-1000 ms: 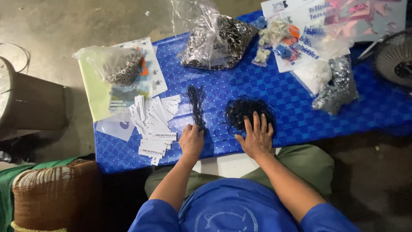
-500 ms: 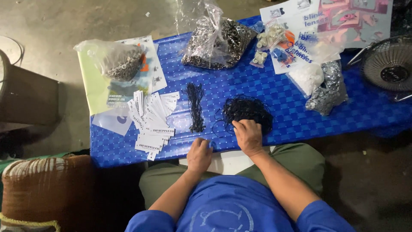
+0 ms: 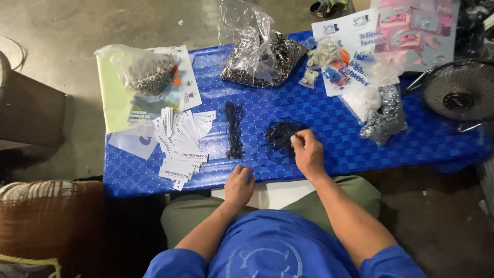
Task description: The person sits at a table covered with a blue checkered cloth and sorts a pile of black cables. They pick up individual cables from a central pile, separate them, and place them into a neat stack on the left side of the table. The table also contains several plastic bags of hardware and printed papers.
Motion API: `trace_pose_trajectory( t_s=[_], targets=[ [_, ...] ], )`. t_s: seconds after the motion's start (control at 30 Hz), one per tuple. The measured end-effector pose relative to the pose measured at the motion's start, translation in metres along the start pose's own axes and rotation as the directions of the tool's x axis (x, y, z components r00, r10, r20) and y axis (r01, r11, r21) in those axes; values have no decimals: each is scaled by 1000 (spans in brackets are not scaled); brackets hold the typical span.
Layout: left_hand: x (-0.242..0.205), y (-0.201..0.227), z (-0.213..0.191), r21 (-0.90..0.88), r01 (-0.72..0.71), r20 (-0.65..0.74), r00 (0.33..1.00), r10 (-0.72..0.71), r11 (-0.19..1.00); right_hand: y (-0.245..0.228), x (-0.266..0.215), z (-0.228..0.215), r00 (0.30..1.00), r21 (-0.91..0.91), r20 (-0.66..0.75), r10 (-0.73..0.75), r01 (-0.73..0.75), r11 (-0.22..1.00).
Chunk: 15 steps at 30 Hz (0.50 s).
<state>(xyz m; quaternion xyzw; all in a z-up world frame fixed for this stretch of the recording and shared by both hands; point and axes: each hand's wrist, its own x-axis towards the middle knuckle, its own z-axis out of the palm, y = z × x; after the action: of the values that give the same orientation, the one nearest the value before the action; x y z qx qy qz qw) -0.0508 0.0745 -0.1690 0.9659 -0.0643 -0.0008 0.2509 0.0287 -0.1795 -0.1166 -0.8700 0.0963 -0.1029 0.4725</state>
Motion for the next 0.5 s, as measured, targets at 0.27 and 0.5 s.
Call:
trace_pose_trajectory(
  t_s=[0.27, 0.5],
  targets=[
    [-2, 12, 0, -50, 38, -11, 999, -39, 998, -24, 6, -37, 996, 40, 33, -80, 79, 996],
    [12, 26, -9, -79, -41, -131, 991, 30, 996, -39, 10, -53, 987, 1, 33, -158, 158, 987]
  ],
)
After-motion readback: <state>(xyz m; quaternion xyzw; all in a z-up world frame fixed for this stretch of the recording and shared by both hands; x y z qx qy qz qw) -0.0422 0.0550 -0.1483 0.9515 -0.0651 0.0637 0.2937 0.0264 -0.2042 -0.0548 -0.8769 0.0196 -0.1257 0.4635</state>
